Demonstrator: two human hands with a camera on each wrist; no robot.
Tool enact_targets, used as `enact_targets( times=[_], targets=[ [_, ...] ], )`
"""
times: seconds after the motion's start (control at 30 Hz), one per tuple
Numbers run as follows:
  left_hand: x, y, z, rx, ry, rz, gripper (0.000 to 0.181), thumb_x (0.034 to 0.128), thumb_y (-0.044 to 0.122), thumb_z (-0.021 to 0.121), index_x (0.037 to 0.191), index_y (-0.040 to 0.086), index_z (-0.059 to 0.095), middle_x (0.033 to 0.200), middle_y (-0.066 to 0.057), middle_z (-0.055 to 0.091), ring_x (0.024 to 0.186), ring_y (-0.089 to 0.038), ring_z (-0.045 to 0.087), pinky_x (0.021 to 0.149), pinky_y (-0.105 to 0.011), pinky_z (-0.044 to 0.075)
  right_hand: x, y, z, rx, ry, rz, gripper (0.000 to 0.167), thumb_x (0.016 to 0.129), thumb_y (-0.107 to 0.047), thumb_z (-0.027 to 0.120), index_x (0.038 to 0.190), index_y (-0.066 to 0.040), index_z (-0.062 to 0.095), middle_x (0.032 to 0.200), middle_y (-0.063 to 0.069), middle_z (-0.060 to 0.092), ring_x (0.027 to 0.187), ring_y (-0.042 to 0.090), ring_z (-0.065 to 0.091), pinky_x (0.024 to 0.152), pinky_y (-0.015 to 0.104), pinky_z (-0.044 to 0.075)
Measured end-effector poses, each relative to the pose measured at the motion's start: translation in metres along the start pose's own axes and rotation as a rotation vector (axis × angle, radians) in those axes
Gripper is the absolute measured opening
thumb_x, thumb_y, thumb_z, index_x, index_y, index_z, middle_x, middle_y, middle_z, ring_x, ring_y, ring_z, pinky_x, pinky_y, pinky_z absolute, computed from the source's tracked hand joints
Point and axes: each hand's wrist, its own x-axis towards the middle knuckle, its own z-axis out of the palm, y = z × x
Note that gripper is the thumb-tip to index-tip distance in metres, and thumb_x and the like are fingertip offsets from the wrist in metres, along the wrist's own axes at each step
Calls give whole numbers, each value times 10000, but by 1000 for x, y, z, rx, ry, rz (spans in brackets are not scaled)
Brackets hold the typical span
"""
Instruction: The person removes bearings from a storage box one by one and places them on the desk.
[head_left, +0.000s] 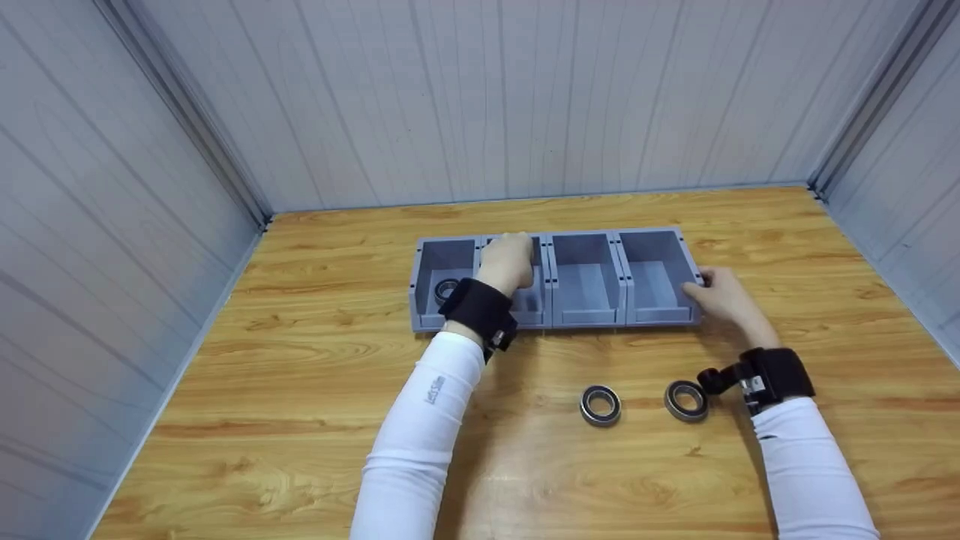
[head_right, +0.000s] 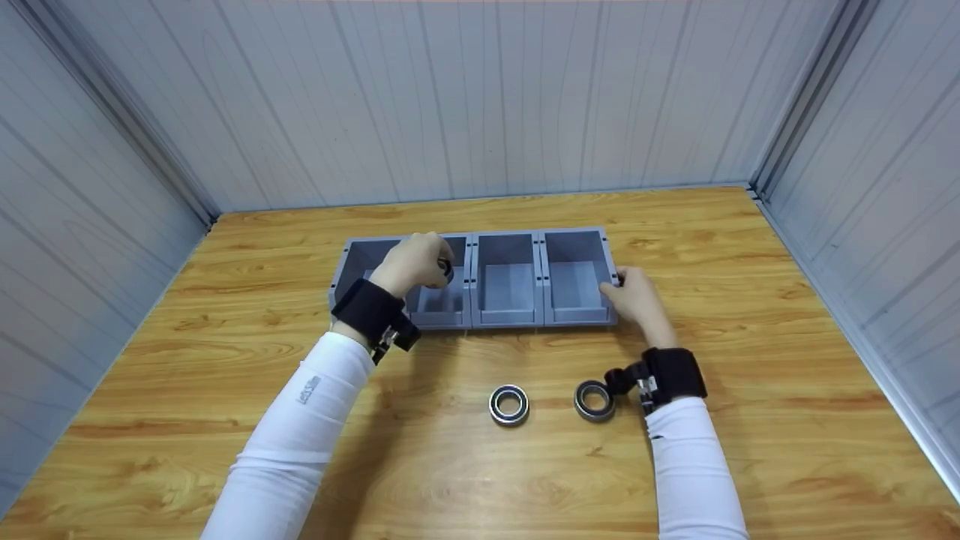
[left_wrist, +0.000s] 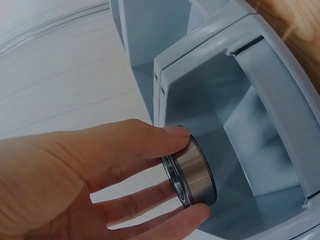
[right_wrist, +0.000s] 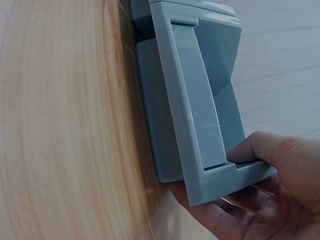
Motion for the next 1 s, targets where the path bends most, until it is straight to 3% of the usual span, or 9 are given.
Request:
enact_targets(
  times=[0.17,0.3,0.53,0.67,0.83,1.0],
  targets=[
    [-3,2,-4,-11,-4,-3,166,913,-4,570,805,120,551,1171,-101,711,792,-187,463,605,-305,347,-1,-1,0,15,-15,14,461,995,-87,510,1373,176,504,769,12,627,560,25,507,513,210,490],
    [-5,2,-6,-26,-2,3,286,892,-33,558,683,148,481,991,-58,657,741,-172,442,570,-290,323,-1,0,0,11,-19,13,465,1001,-88,509,1380,181,489,792,32,641,573,25,516,520,210,497],
    [-10,2,-10,-26,28,3,321,834,-58,540,636,156,406,885,-50,608,721,-172,464,540,-285,344,-1,0,-1,-5,-3,-21,440,986,-79,517,1331,194,528,795,51,657,566,8,518,524,190,490],
    [-13,1,-11,-51,24,18,383,829,-70,519,591,165,332,733,-35,487,633,-160,369,505,-273,260,-1,1,-1,5,-3,-26,425,980,-72,513,1311,193,545,764,11,640,550,3,512,510,184,481],
    [-16,0,-14,-75,17,32,424,812,-82,524,554,177,310,673,-21,437,597,-150,318,500,-265,218,0,1,-1,8,-9,-14,425,986,-79,516,1316,188,542,782,22,649,554,8,513,514,189,484],
    [-20,-2,-16,-97,-11,52,425,795,-101,492,569,183,270,582,28,270,552,-117,212,496,-241,163,0,2,-1,1,-10,-15,423,994,-88,515,1317,184,542,768,37,645,562,12,517,523,188,482]
  ],
)
